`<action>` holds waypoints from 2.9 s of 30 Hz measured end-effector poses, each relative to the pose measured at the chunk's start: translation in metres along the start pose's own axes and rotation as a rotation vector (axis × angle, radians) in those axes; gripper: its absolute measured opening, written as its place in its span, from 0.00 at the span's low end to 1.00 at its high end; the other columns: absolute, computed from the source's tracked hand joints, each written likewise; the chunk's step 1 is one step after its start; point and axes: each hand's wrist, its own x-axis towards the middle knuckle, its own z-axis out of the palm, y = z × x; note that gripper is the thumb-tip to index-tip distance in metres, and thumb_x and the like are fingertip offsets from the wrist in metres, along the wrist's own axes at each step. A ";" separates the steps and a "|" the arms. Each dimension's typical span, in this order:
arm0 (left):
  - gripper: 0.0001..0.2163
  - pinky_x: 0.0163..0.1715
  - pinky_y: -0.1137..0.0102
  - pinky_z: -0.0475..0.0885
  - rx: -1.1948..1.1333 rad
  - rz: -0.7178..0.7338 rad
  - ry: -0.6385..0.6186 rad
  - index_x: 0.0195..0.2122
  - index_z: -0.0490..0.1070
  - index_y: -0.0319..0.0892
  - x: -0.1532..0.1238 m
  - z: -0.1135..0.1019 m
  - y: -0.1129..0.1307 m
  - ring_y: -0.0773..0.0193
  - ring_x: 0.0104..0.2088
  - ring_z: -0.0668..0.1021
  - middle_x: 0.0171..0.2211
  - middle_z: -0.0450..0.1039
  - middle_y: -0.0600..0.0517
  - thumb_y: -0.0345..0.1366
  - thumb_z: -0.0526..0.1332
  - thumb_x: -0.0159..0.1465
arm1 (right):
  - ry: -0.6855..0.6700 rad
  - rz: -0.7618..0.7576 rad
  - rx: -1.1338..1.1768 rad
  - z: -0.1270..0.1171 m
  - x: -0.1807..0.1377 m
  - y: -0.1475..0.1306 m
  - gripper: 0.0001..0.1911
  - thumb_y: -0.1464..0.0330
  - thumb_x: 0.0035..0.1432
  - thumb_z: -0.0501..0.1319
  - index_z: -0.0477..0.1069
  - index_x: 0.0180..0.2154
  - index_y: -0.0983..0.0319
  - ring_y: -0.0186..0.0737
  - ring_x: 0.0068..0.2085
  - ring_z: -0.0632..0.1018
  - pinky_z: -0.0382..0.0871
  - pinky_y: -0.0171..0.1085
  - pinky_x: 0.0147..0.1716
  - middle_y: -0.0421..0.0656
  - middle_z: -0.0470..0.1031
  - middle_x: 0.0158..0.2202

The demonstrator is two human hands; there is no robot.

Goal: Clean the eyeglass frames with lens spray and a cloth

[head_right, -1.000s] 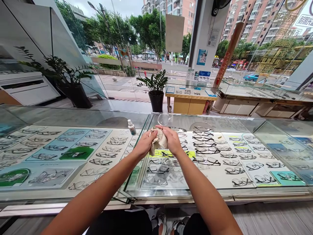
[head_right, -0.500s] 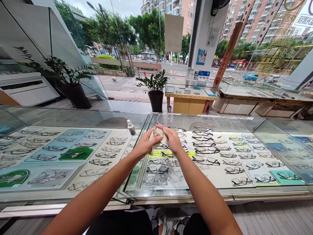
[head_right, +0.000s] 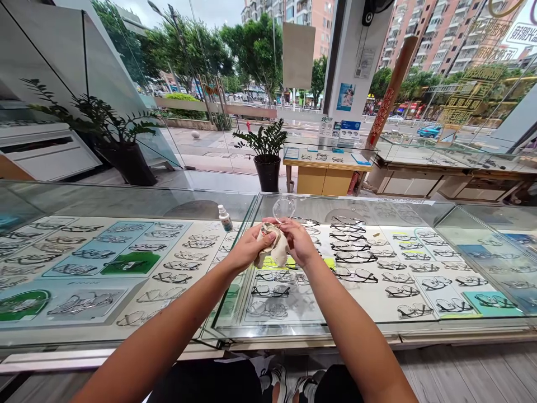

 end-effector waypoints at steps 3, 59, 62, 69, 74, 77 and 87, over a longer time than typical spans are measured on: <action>0.31 0.41 0.68 0.71 0.016 0.018 0.013 0.54 0.79 0.39 0.001 0.000 -0.001 0.60 0.39 0.77 0.39 0.78 0.47 0.58 0.72 0.60 | -0.050 0.000 -0.001 0.002 -0.001 -0.001 0.10 0.64 0.51 0.68 0.79 0.37 0.59 0.46 0.45 0.84 0.78 0.43 0.48 0.45 0.86 0.50; 0.24 0.37 0.69 0.69 -0.093 -0.085 0.125 0.46 0.79 0.40 0.009 -0.010 -0.009 0.63 0.31 0.74 0.32 0.77 0.52 0.56 0.71 0.62 | 0.074 -0.113 0.068 -0.012 0.006 -0.005 0.13 0.63 0.58 0.70 0.78 0.45 0.55 0.43 0.43 0.84 0.78 0.42 0.46 0.44 0.86 0.47; 0.25 0.38 0.68 0.70 -0.108 -0.095 0.125 0.46 0.79 0.39 0.009 -0.009 -0.008 0.63 0.32 0.74 0.32 0.77 0.52 0.57 0.70 0.62 | 0.061 -0.118 0.110 -0.010 0.005 -0.007 0.12 0.64 0.58 0.70 0.78 0.45 0.56 0.40 0.41 0.84 0.79 0.38 0.40 0.44 0.86 0.47; 0.24 0.36 0.69 0.70 -0.101 -0.112 0.207 0.39 0.77 0.41 0.009 -0.007 -0.006 0.62 0.33 0.75 0.31 0.76 0.52 0.59 0.71 0.59 | 0.092 -0.152 0.182 -0.011 0.005 -0.012 0.12 0.63 0.58 0.73 0.80 0.44 0.57 0.38 0.40 0.84 0.80 0.34 0.38 0.43 0.87 0.44; 0.25 0.32 0.70 0.69 -0.073 -0.103 0.322 0.37 0.75 0.42 0.012 -0.010 -0.006 0.63 0.29 0.74 0.29 0.74 0.54 0.61 0.71 0.57 | 0.108 -0.169 0.186 -0.013 0.006 -0.015 0.13 0.60 0.58 0.75 0.80 0.42 0.58 0.36 0.39 0.83 0.79 0.33 0.38 0.43 0.87 0.43; 0.24 0.31 0.70 0.69 0.003 -0.071 0.440 0.38 0.74 0.42 0.016 -0.018 -0.005 0.63 0.29 0.74 0.29 0.75 0.53 0.60 0.69 0.59 | 0.127 -0.142 0.170 -0.014 0.005 -0.016 0.14 0.59 0.56 0.75 0.80 0.42 0.58 0.36 0.40 0.83 0.78 0.32 0.36 0.42 0.86 0.42; 0.18 0.51 0.50 0.71 1.182 -0.125 0.561 0.53 0.70 0.43 0.015 -0.050 0.003 0.39 0.52 0.79 0.51 0.78 0.37 0.48 0.60 0.69 | 0.016 -0.007 0.147 -0.012 0.000 -0.017 0.14 0.58 0.57 0.74 0.79 0.39 0.60 0.39 0.37 0.82 0.76 0.36 0.37 0.44 0.84 0.35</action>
